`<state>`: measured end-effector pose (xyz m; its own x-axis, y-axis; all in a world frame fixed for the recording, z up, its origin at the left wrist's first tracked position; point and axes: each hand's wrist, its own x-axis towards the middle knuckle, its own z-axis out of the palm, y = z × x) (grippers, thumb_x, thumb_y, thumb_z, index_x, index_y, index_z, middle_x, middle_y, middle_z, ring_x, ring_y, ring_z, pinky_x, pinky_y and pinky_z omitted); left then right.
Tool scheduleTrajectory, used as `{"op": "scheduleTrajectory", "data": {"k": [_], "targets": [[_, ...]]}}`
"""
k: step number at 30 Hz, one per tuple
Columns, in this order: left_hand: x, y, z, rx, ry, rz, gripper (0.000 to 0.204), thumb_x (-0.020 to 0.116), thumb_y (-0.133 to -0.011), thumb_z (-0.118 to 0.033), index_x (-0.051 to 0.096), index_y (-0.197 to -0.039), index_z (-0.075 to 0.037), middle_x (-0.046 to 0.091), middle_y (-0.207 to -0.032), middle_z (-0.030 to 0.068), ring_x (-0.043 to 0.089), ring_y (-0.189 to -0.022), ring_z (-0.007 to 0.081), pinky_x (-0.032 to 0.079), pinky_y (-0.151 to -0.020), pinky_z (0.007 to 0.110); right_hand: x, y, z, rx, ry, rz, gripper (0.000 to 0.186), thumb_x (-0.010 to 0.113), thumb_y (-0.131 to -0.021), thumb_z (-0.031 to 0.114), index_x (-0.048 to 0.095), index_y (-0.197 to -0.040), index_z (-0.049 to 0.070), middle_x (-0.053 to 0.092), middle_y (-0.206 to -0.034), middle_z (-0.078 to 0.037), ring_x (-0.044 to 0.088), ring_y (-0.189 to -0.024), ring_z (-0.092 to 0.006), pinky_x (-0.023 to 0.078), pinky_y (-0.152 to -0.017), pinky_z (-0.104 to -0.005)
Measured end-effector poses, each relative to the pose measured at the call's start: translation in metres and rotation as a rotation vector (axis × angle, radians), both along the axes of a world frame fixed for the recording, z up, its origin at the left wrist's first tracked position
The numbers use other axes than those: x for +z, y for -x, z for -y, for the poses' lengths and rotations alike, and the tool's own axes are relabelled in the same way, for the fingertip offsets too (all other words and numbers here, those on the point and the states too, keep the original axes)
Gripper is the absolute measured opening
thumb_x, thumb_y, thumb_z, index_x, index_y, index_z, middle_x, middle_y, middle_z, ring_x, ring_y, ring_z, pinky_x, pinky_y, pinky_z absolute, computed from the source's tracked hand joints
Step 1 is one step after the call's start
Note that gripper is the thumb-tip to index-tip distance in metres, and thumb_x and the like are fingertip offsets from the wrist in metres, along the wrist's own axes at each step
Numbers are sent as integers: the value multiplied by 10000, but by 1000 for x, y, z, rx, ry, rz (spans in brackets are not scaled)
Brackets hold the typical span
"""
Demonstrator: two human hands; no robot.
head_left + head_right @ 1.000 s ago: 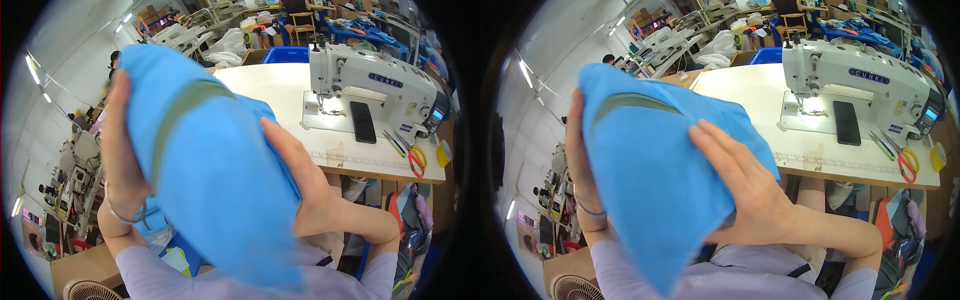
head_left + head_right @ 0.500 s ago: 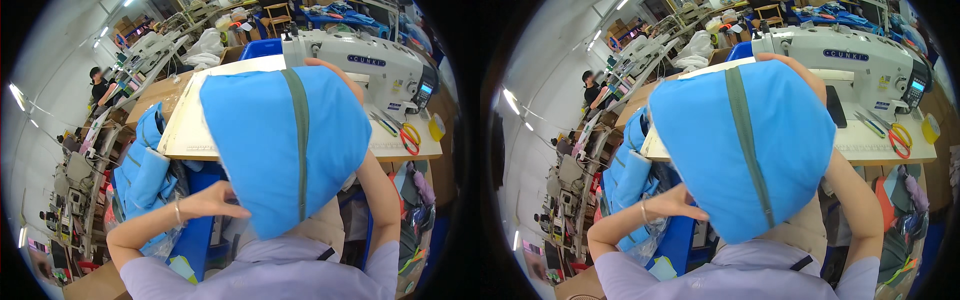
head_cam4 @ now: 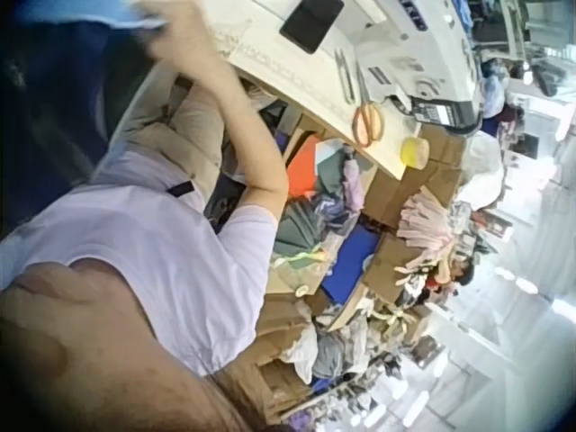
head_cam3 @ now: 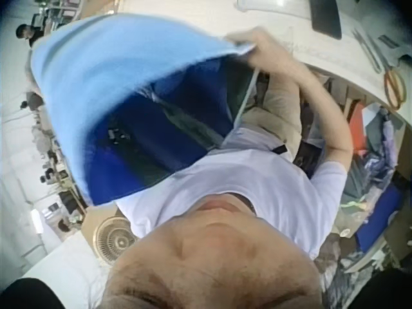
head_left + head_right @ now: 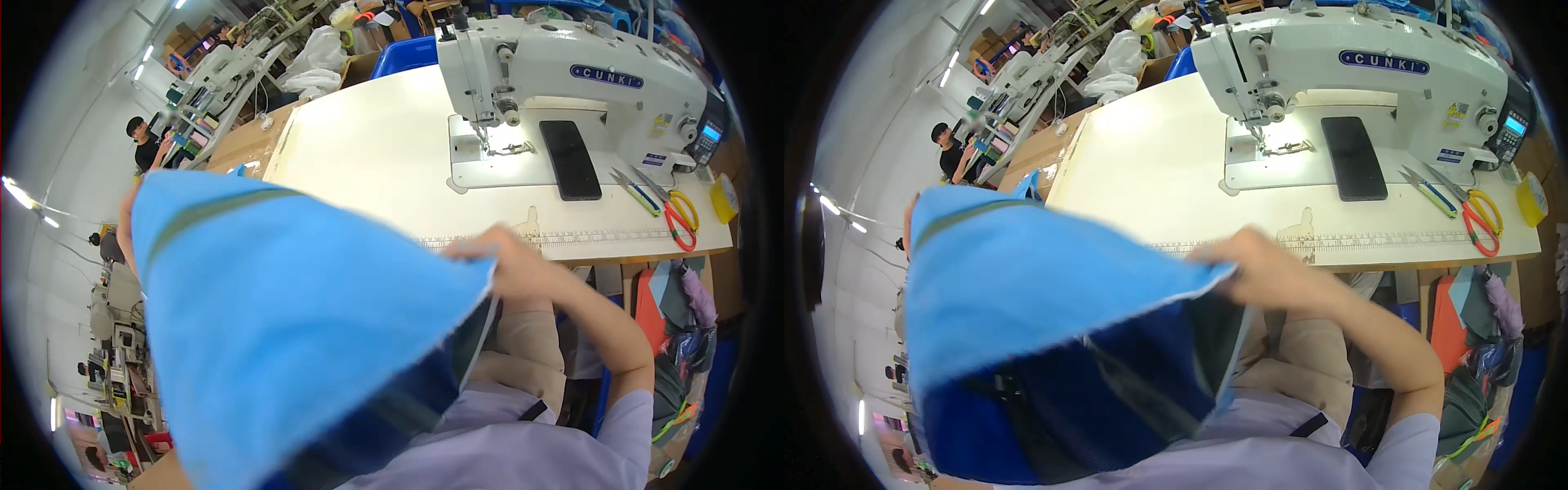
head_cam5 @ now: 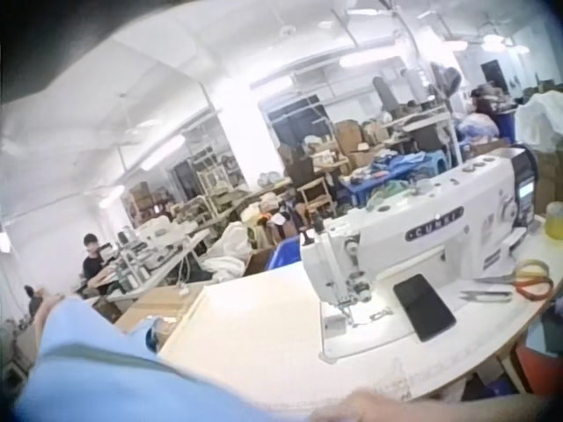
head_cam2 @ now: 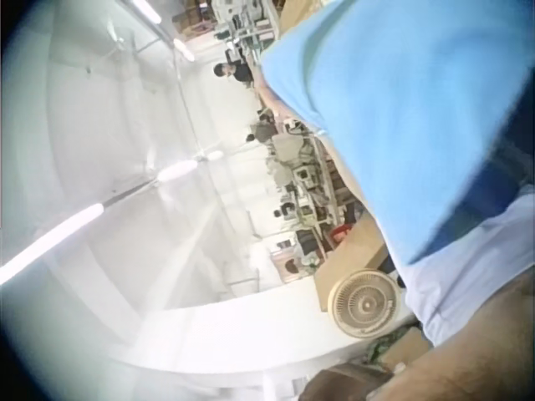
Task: The person sews a blue fabric bag using a sewing machine. They align the edges of the bag, guide it under the needle, and sew along the seams. The person repeatedly adjusts the bag's position and orientation to sew different sections, including a mesh pocket and a zipper area.
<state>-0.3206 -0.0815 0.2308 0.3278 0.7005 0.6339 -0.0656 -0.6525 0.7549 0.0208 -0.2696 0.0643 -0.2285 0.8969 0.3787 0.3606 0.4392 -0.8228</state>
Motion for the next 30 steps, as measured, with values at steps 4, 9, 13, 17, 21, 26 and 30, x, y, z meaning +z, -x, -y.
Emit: {"op": "scheduleTrajectory", "data": {"k": [4, 9, 13, 17, 21, 26, 30], "targets": [[59, -22, -45, -189, 204, -12, 310, 558, -1014, -199, 688, -1210, 2, 730, -1108, 122, 705, -979, 192, 581, -901, 318, 5, 48, 1, 167, 0, -290, 262, 748, -920, 168, 714, -1155, 59, 746, -971, -168, 711, -854, -334, 554, -806, -379], [37, -155, -157, 37, 363, -546, 346, 625, -993, -283, 714, -1211, -29, 732, -1104, 67, 670, -976, 163, 518, -880, 288, -21, 14, -45, -119, 674, -757, 350, 717, -949, 255, 687, -1222, 38, 729, -1155, -116, 692, -983, -243, 541, -858, -365], [-29, -219, -65, -218, -449, -504, 225, 632, -965, -164, 763, -1093, -33, 770, -1089, 89, 696, -1002, 147, 536, -881, 300, -31, -16, -64, -295, 819, -679, 376, 686, -943, 264, 672, -1228, 19, 715, -1170, -104, 700, -949, -196, 566, -735, -371], [-143, -245, -36, -477, -535, -868, 303, 610, -838, -14, 740, -1107, -67, 735, -1102, 137, 686, -1037, 353, 549, -940, 442, -30, -28, -78, -226, 852, -569, 338, 673, -937, 254, 694, -1175, 16, 722, -1110, -84, 712, -922, -203, 579, -646, -387], [-207, -246, -56, -429, -578, -915, 474, 639, -908, -124, 603, -1380, -132, 562, -1450, 148, 576, -1263, 354, 462, -1087, 454, -17, -53, -77, -231, 869, 60, 291, 734, -902, 265, 707, -1082, 38, 710, -1046, -99, 714, -886, -240, 575, -596, -378], [-207, -260, -64, -350, -587, -1014, 567, 615, -980, -329, 488, -1518, -205, 442, -1566, 148, 446, -1402, 372, 374, -1165, 509, -34, -61, -43, -317, -107, 725, 343, 808, -782, 242, 688, -996, 3, 674, -1032, -136, 686, -941, -274, 573, -712, -400], [-207, -280, -77, -362, -620, -1065, 559, 572, -1000, -409, 493, -1505, -183, 449, -1544, 169, 426, -1409, 395, 370, -1151, 534, -55, -72, -49, -244, -525, 702, 314, 783, -776, 176, 677, -989, -29, 658, -1055, -148, 640, -1042, -296, 540, -851, -400]]}}
